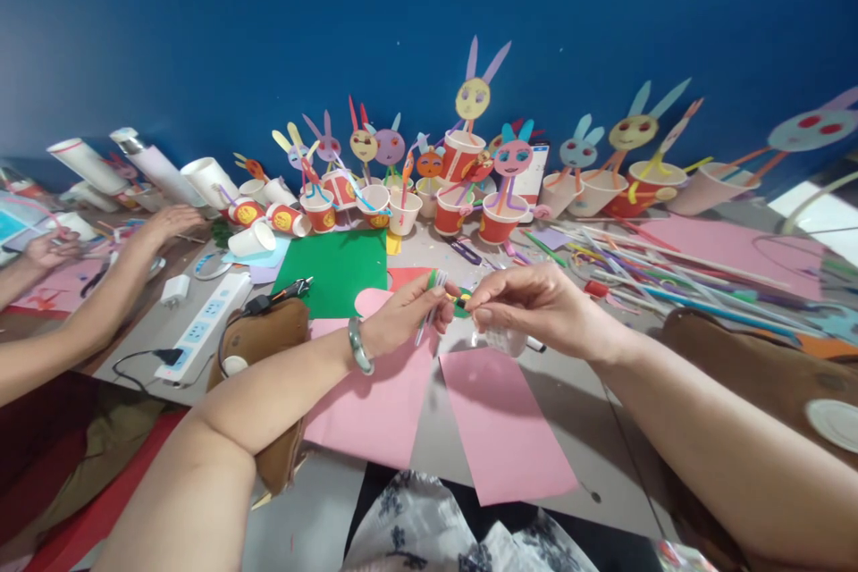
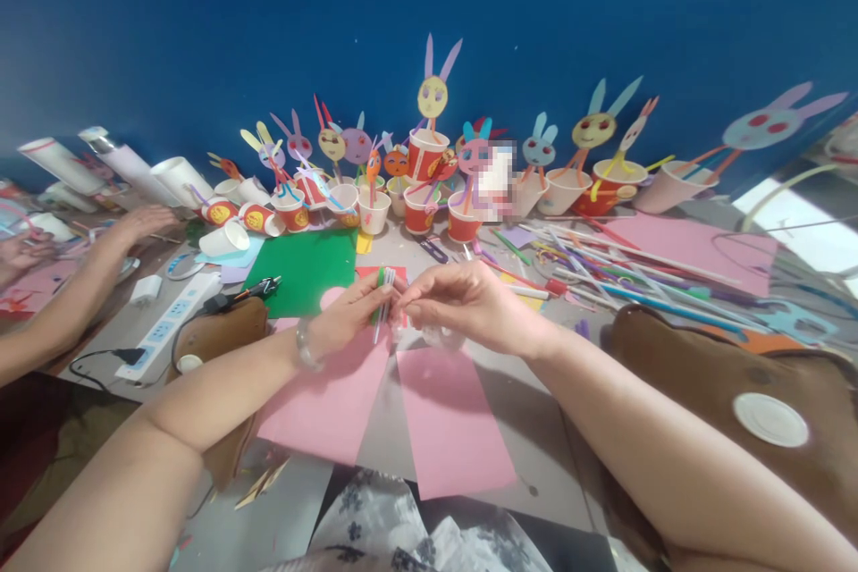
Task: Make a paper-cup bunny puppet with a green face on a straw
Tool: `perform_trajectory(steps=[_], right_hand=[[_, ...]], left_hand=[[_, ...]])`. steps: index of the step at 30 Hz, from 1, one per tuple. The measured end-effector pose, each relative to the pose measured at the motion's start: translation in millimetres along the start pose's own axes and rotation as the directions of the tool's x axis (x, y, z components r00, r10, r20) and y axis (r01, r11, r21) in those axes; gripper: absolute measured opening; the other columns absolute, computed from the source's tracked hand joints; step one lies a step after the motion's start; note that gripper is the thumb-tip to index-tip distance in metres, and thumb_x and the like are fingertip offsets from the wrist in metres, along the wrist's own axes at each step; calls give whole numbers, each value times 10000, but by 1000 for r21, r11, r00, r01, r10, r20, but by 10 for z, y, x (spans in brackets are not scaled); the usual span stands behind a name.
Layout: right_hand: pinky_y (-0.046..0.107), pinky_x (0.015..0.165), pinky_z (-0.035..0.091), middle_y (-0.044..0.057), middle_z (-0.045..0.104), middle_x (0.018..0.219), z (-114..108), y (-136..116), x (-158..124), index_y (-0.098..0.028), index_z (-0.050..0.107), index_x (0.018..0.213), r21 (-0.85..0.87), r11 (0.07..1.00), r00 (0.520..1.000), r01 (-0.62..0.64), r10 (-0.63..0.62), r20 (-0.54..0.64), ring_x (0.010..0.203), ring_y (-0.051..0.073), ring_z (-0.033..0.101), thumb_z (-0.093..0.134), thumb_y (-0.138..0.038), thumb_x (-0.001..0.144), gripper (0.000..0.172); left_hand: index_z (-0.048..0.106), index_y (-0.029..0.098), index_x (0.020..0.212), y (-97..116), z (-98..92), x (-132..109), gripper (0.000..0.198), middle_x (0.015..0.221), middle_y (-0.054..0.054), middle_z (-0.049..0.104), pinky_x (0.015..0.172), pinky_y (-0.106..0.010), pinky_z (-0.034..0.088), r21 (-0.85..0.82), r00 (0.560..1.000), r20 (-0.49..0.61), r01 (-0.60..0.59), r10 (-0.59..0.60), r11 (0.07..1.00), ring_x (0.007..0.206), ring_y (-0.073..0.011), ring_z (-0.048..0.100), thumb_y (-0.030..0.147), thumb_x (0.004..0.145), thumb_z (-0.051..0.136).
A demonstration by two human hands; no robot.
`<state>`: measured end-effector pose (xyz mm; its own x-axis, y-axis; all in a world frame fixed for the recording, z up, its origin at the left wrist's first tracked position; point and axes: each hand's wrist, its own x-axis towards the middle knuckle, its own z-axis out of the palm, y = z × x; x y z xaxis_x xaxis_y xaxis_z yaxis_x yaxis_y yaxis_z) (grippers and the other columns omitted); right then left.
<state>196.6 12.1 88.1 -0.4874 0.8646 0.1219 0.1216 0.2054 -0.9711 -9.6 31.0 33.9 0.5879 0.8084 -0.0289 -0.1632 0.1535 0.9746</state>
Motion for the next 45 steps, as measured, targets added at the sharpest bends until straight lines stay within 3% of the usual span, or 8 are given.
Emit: perform_trajectory(steps=[6, 9, 14, 31, 40, 45], right_hand=[[252, 436, 439, 33, 672, 615, 175, 56, 22, -195, 701, 758, 32, 999, 982, -38, 44, -183, 495, 129, 574, 776, -571, 758, 383], [240, 427, 404, 16, 649, 584, 205, 114, 47, -188, 677, 727, 39, 996, 975, -75, 82, -209, 479, 113, 548, 783, -600, 733, 425], [222, 416, 359, -6, 611, 550, 245, 159, 59, -178, 648, 707, 38, 994, 956, -106, 112, -271, 463, 92, 502, 799, -616, 697, 463], [211, 407, 378, 5, 635, 547, 350, 260, 69, -177, 595, 659, 41, 991, 903, -130, 136, -407, 446, 96, 531, 793, -603, 705, 472], [226, 395, 436, 8, 656, 531, 396, 211, 59, -204, 558, 657, 100, 992, 913, -81, 115, -391, 434, 134, 598, 782, -622, 709, 477], [219, 390, 407, 17, 642, 523, 417, 212, 53, -194, 557, 641, 71, 993, 899, -91, 113, -423, 434, 126, 578, 781, -642, 693, 503]], left_hand=[[466, 183, 840, -27, 74, -26, 463, 629, 75, 430, 471, -202, 287, -1, 999, 12, 31, -31, 1000, 499, -51, 350, 612, 837, 641], [422, 188, 771, -19, 105, -44, 479, 619, 73, 413, 485, -215, 268, 7, 1000, 11, 15, -15, 1000, 506, -47, 339, 615, 844, 628], [416, 194, 816, -25, 125, -62, 461, 618, 85, 380, 484, -222, 232, -5, 1000, -5, -4, 3, 1000, 506, -52, 314, 606, 856, 619], [425, 190, 867, -90, 163, -88, 429, 657, 60, 380, 528, -250, 294, 129, 991, 35, -136, 132, 982, 569, -82, 329, 605, 935, 508], [457, 178, 900, -118, 172, -98, 423, 725, 28, 462, 546, -244, 359, 158, 992, 19, -128, 127, 979, 599, -88, 414, 598, 946, 486], [450, 180, 860, -142, 171, -116, 373, 688, 41, 421, 545, -241, 322, 170, 984, 13, -178, 178, 969, 593, -86, 360, 534, 976, 466]])
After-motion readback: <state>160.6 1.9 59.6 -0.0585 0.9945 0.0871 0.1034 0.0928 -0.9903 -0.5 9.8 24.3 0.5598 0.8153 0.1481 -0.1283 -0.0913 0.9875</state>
